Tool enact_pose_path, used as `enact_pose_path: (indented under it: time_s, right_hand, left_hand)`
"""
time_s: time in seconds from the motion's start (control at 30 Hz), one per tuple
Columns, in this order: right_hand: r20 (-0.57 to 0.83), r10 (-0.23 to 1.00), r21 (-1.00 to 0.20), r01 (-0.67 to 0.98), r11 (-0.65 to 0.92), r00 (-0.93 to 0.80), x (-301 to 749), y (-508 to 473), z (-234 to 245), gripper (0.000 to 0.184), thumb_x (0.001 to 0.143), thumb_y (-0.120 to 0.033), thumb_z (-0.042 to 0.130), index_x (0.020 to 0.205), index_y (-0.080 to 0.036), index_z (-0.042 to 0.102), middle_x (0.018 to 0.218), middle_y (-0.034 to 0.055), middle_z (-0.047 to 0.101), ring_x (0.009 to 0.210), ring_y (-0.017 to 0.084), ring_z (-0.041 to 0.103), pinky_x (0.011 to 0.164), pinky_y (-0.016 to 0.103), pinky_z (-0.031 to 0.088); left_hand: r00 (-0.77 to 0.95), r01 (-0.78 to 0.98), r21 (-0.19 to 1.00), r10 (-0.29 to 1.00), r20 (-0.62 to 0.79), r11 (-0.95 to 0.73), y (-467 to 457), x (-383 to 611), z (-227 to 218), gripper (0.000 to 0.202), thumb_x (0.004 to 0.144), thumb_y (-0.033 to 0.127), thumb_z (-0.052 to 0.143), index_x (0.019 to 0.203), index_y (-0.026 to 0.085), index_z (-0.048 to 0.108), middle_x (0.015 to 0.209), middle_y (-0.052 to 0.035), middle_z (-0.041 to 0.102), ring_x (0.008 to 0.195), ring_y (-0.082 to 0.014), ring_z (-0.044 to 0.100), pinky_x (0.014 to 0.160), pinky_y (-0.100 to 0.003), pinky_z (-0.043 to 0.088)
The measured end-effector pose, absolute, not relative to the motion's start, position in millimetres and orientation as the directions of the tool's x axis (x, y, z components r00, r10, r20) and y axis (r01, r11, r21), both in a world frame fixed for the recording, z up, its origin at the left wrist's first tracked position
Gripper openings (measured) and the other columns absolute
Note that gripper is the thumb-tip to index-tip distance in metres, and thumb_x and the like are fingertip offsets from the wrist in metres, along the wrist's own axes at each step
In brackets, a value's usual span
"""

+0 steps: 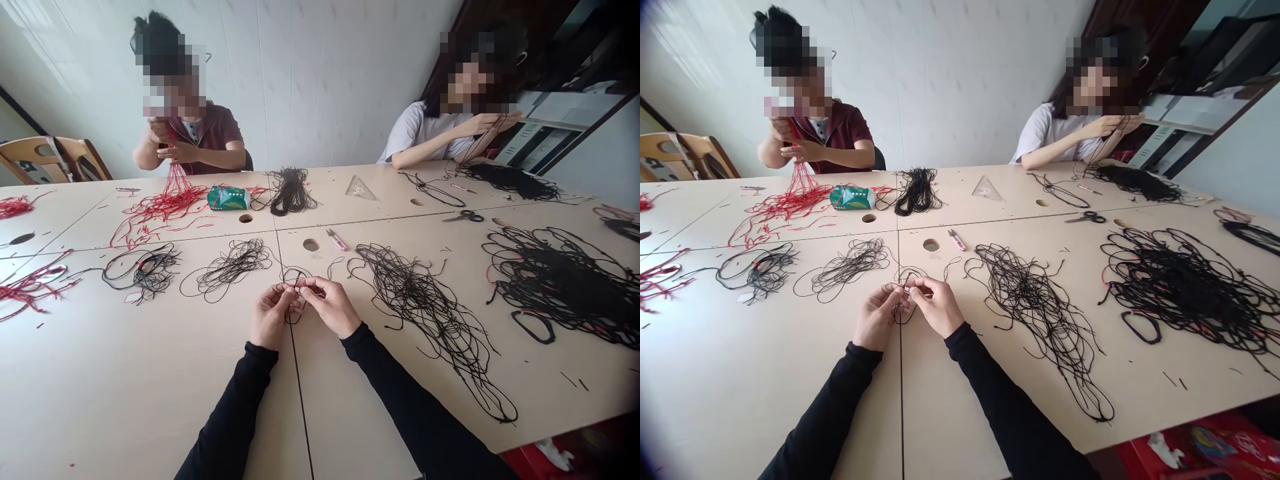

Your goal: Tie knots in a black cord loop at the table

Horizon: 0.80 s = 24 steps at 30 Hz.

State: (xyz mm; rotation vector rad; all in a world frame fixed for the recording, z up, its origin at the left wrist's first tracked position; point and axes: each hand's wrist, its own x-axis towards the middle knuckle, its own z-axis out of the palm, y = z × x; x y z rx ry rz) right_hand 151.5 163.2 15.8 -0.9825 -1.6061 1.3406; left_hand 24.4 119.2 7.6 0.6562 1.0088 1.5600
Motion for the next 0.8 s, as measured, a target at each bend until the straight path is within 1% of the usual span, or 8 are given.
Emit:
enact_pose_path:
  time_s: [0.07, 0.17, 0.27, 0.37, 0.47, 0.63, 0.73, 0.8]
  right_hand:
    - [0.091, 0.93, -0.989, 0.078, 0.127, -0.357, 151.3, 163.3, 16.3, 0.021, 0.08, -0.028, 0.059, 0.093, -0.014, 0.068, 0.088, 0.0059, 0.069, 0.079, 0.016, 0.062, 0.075, 0.029, 0.051]
    - [0.098, 0.931, -0.992, 0.038, 0.119, -0.353, 151.7, 164.7, 13.6, 0.024, 0.079, -0.03, 0.062, 0.096, -0.014, 0.067, 0.089, 0.0066, 0.069, 0.079, 0.016, 0.062, 0.073, 0.028, 0.05]
    - [0.111, 0.926, -0.992, 0.009, 0.123, -0.362, 152.3, 166.1, 10.0, 0.025, 0.079, -0.035, 0.063, 0.093, -0.014, 0.067, 0.084, 0.0047, 0.068, 0.072, 0.014, 0.059, 0.067, 0.026, 0.049]
    - [0.112, 0.921, -0.993, 0.002, 0.121, -0.373, 152.2, 166.3, 9.8, 0.025, 0.079, -0.038, 0.063, 0.088, -0.015, 0.067, 0.078, 0.0024, 0.066, 0.067, 0.013, 0.057, 0.064, 0.025, 0.049]
    - [0.099, 0.923, -0.994, 0.01, 0.111, -0.371, 151.3, 165.1, 12.7, 0.024, 0.079, -0.037, 0.062, 0.088, -0.015, 0.067, 0.078, 0.0029, 0.066, 0.071, 0.014, 0.059, 0.067, 0.027, 0.05]
    - [0.113, 0.923, -0.991, 0.03, 0.134, -0.367, 150.7, 162.9, 17.2, 0.022, 0.08, -0.033, 0.06, 0.091, -0.014, 0.064, 0.086, 0.0063, 0.068, 0.08, 0.017, 0.063, 0.076, 0.03, 0.052]
    - [0.114, 0.93, -0.989, 0.051, 0.14, -0.349, 151.1, 162.5, 16.6, 0.02, 0.08, -0.031, 0.061, 0.092, -0.015, 0.061, 0.086, 0.0061, 0.067, 0.08, 0.018, 0.064, 0.076, 0.031, 0.052]
    - [0.113, 0.931, -0.986, 0.073, 0.147, -0.348, 151.8, 162.4, 15.5, 0.018, 0.08, -0.03, 0.06, 0.092, -0.016, 0.058, 0.083, 0.0052, 0.067, 0.078, 0.017, 0.065, 0.075, 0.031, 0.052]
  left_hand:
    - [-0.242, -0.494, 0.869, 0.965, -0.102, -0.032, 119.5, 24.5, 7.7, 0.027, 0.068, 0.032, 0.077, 0.079, 0.013, 0.061, 0.068, -0.0006, 0.061, 0.058, -0.01, 0.057, 0.056, -0.024, 0.05]
    - [-0.24, -0.492, 0.87, 0.966, -0.099, -0.033, 119.8, 24.4, 7.3, 0.027, 0.069, 0.032, 0.077, 0.079, 0.013, 0.061, 0.068, -0.0004, 0.061, 0.058, -0.0099, 0.056, 0.056, -0.024, 0.05]
    - [-0.227, -0.488, 0.872, 0.969, -0.092, -0.032, 119.5, 24.2, 7.2, 0.027, 0.069, 0.033, 0.076, 0.08, 0.013, 0.061, 0.068, -0.0004, 0.061, 0.057, -0.0095, 0.056, 0.056, -0.023, 0.05]
    - [-0.216, -0.48, 0.877, 0.973, -0.081, -0.033, 119.2, 24.3, 6.6, 0.027, 0.07, 0.034, 0.076, 0.081, 0.014, 0.061, 0.07, -0.0005, 0.061, 0.058, -0.0097, 0.056, 0.055, -0.024, 0.05]
    - [-0.23, -0.465, 0.884, 0.971, -0.065, -0.051, 119.6, 24.6, 4.8, 0.027, 0.07, 0.033, 0.076, 0.081, 0.014, 0.062, 0.074, -0.0008, 0.06, 0.06, -0.01, 0.056, 0.055, -0.024, 0.05]
    - [-0.252, -0.431, 0.899, 0.967, -0.044, -0.071, 120.4, 25.8, 2.7, 0.027, 0.07, 0.034, 0.076, 0.08, 0.013, 0.062, 0.074, -0.0004, 0.059, 0.06, -0.009, 0.056, 0.055, -0.023, 0.05]
    - [-0.237, -0.4, 0.914, 0.971, -0.037, -0.063, 119.7, 26.6, 3.9, 0.031, 0.069, 0.034, 0.076, 0.084, 0.014, 0.058, 0.074, -0.0001, 0.06, 0.058, -0.0093, 0.057, 0.056, -0.024, 0.05]
    - [-0.248, -0.388, 0.919, 0.968, -0.03, -0.071, 118.7, 26.8, 4.9, 0.038, 0.068, 0.032, 0.077, 0.09, 0.017, 0.05, 0.071, 0.0025, 0.06, 0.055, -0.0104, 0.058, 0.055, -0.026, 0.051]
